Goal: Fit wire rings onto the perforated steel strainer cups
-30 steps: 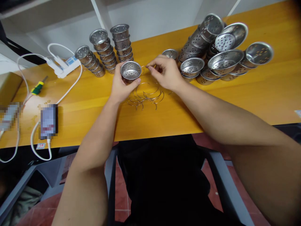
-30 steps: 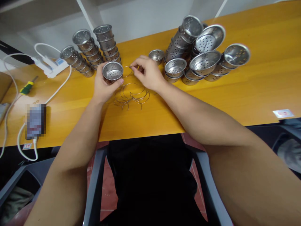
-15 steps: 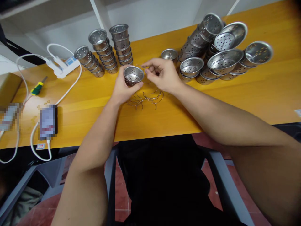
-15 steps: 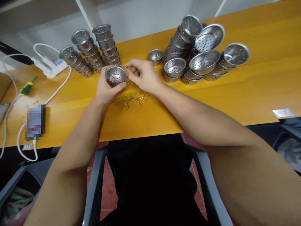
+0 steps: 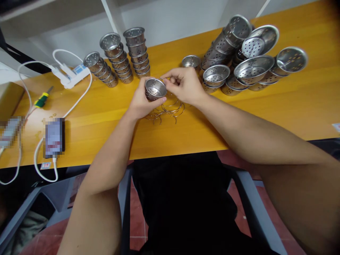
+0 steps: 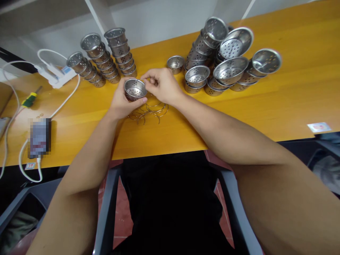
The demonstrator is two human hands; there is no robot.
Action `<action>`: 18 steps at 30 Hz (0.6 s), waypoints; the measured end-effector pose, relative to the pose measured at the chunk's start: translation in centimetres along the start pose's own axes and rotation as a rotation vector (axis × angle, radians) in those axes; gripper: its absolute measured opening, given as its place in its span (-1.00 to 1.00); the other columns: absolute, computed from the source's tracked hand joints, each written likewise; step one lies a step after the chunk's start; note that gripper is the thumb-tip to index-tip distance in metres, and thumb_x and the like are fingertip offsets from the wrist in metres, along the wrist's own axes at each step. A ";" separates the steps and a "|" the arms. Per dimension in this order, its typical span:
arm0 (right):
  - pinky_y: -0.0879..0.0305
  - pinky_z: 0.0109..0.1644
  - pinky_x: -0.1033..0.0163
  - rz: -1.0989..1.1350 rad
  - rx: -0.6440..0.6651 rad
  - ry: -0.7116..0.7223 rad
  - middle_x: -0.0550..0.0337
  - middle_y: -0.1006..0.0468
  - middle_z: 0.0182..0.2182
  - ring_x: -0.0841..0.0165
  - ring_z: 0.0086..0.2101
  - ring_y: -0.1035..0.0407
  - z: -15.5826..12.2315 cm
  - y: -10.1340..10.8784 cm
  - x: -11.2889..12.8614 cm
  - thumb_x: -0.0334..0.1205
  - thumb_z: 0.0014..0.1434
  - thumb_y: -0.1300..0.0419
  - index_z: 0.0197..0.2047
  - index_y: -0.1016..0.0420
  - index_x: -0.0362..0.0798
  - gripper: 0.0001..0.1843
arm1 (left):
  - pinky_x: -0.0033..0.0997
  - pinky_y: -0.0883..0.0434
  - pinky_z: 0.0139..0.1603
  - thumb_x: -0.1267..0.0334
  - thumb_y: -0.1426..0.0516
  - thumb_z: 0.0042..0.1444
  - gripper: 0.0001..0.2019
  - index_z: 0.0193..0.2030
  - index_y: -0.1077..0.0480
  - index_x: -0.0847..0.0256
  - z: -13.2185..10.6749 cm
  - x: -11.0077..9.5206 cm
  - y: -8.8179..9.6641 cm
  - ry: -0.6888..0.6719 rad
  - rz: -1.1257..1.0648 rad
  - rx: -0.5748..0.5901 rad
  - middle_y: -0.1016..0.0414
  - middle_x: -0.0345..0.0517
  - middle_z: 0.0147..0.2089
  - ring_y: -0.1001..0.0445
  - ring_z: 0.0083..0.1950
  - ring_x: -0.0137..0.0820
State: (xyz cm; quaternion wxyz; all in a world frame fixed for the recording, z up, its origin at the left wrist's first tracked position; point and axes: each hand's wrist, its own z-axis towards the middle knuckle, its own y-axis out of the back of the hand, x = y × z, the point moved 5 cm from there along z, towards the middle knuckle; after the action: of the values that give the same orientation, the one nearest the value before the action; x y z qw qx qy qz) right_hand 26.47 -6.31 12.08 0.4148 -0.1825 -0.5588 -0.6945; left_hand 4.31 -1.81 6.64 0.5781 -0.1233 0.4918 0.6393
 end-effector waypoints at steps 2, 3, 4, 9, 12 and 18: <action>-0.65 0.03 -0.06 0.006 -0.002 0.000 0.06 -0.65 -0.23 0.00 -0.11 -0.58 0.0 -0.1 -0.1 0.39 0.65 -0.34 0.30 -0.83 0.12 -0.44 | 0.30 -0.63 0.74 -0.28 -0.74 0.12 -0.09 0.41 -0.46 -0.03 -0.1 -0.3 0.0 0.026 -0.021 0.009 -0.67 -0.02 0.32 -0.72 0.55 0.12; -0.65 0.03 -0.06 0.010 -0.004 0.000 0.06 -0.64 -0.24 0.00 -0.11 -0.58 0.1 -0.2 -0.2 0.38 0.65 -0.33 0.29 -0.83 0.13 -0.44 | 0.31 -0.61 0.76 -0.28 -0.75 0.12 -0.09 0.41 -0.46 -0.04 -0.1 -0.4 -0.1 0.037 -0.031 0.013 -0.66 -0.02 0.33 -0.70 0.57 0.13; -0.64 0.04 -0.07 0.013 -0.006 0.001 0.07 -0.63 -0.24 0.00 -0.11 -0.57 0.1 -0.3 -0.3 0.37 0.65 -0.33 0.30 -0.82 0.13 -0.45 | 0.32 -0.59 0.78 -0.28 -0.75 0.12 -0.09 0.41 -0.46 -0.04 -0.1 -0.5 -0.1 0.044 -0.040 0.019 -0.66 -0.02 0.33 -0.69 0.59 0.14; -0.63 0.11 -0.08 -0.042 -0.002 0.035 0.09 -0.61 -0.23 0.02 -0.16 -0.52 -0.2 -0.9 0.3 0.22 0.65 -0.33 0.43 -0.76 0.12 -0.49 | 0.43 -0.56 0.80 -0.29 -0.79 0.03 0.01 0.44 -0.46 -0.06 -0.4 -0.6 -0.7 0.061 -0.069 0.041 -0.64 -0.02 0.34 -0.67 0.61 0.21; -0.64 0.12 -0.09 -0.040 0.004 0.039 0.07 -0.63 -0.24 0.02 -0.16 -0.52 -0.5 -1.1 1.1 0.12 0.64 -0.32 0.37 -0.78 0.08 -0.55 | 0.46 -0.60 0.76 -0.34 -0.81 -0.05 0.05 0.42 -0.47 -0.07 -0.5 -0.7 -0.9 0.047 -0.041 0.015 -0.65 -0.02 0.33 -0.69 0.59 0.22; -0.67 0.00 -0.04 0.100 0.016 -0.006 0.01 -0.72 -0.15 0.02 -0.11 -0.62 -0.7 -0.4 2.0 0.34 0.68 -0.27 0.22 -0.76 0.13 -0.51 | 0.43 -0.65 0.72 -0.45 -0.74 0.04 -0.09 0.31 -0.54 -0.03 -0.5 -1.3 -1.0 0.087 -0.072 -0.005 -0.68 -0.07 0.21 -0.75 0.48 0.15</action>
State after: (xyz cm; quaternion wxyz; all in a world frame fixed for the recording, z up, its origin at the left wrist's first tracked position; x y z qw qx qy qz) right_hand 25.08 -7.74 13.04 0.4487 -0.2090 -0.5557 -0.6679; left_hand 5.32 -3.15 6.87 0.5784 -0.1703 0.5101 0.6134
